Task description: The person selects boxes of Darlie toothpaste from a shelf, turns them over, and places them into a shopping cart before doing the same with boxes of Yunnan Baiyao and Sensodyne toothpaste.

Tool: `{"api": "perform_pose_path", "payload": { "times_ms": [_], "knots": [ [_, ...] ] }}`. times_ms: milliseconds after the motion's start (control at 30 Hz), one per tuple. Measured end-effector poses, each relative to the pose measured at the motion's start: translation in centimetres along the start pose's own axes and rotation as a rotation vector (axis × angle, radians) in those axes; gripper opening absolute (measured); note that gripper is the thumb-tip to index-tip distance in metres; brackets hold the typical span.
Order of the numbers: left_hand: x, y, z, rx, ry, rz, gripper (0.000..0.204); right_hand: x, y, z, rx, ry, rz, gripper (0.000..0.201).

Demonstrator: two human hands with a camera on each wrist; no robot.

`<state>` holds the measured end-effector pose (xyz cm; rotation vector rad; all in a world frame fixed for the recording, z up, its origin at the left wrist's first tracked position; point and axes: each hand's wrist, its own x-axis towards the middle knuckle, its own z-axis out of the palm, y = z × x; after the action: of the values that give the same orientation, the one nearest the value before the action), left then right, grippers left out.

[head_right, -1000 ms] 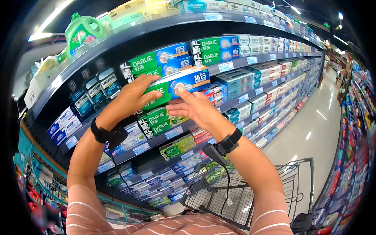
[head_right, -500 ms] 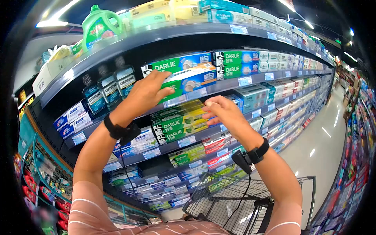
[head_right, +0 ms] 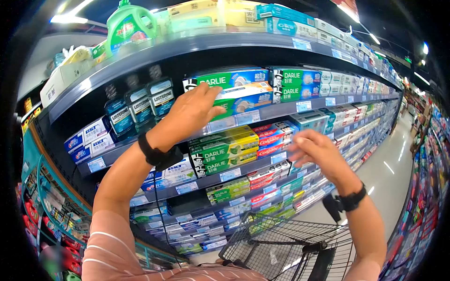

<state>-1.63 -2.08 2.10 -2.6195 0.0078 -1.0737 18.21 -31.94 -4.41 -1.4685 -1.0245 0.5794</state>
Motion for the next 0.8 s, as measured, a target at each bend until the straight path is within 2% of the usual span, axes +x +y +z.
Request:
{"api": "perform_pose_path", "payload": {
  "times_ms": [133,233,300,367,400,467,567,633,700,733,800],
  "knots": [
    [0.0,0.7,0.0,0.004,0.055,0.027,0.046,-3.9,-2.6,-3.4,-0.110,0.020,0.067,0.035],
    [-0.3,1.5,0.2,-0.010,0.117,0.028,0.045,-7.3,-5.3,-6.1,-0.217,0.031,0.125,0.043],
    [-0.5,1.9,0.6,-0.033,0.141,0.029,0.044,-9.7,-8.6,-7.8,-0.317,0.035,0.180,0.045],
    [-0.8,2.5,0.5,-0.076,0.143,0.028,0.045,-11.9,-12.1,-10.4,-0.459,0.123,0.176,0.048],
    [-0.9,2.8,0.4,-0.098,0.141,0.031,0.045,-12.7,-13.7,-12.8,-0.470,0.187,0.150,0.052],
    [-1.3,3.1,0.4,-0.099,0.151,0.025,0.045,-14.5,-17.5,-16.9,-0.469,0.349,-0.067,0.048],
    [-1.9,3.9,0.5,-0.085,0.186,0.018,0.045,-15.5,-23.4,-20.1,-0.511,0.419,-0.347,0.043],
    [-2.3,4.2,-0.2,-0.071,0.183,0.014,0.045,-14.2,-23.7,-17.2,-0.450,0.393,-0.393,0.041],
    [-2.8,4.3,-0.6,-0.053,0.169,-0.004,0.044,-11.9,-19.6,-12.0,-0.612,0.407,-0.334,0.040],
    [-3.0,4.1,-0.7,-0.048,0.176,-0.009,0.043,-10.7,-18.5,-8.8,-0.674,0.390,-0.175,0.041],
    [-3.4,4.2,-1.9,0.011,0.143,-0.042,0.042,-8.9,-15.7,-4.3,-0.717,0.179,-0.178,0.033]
  ]
}}
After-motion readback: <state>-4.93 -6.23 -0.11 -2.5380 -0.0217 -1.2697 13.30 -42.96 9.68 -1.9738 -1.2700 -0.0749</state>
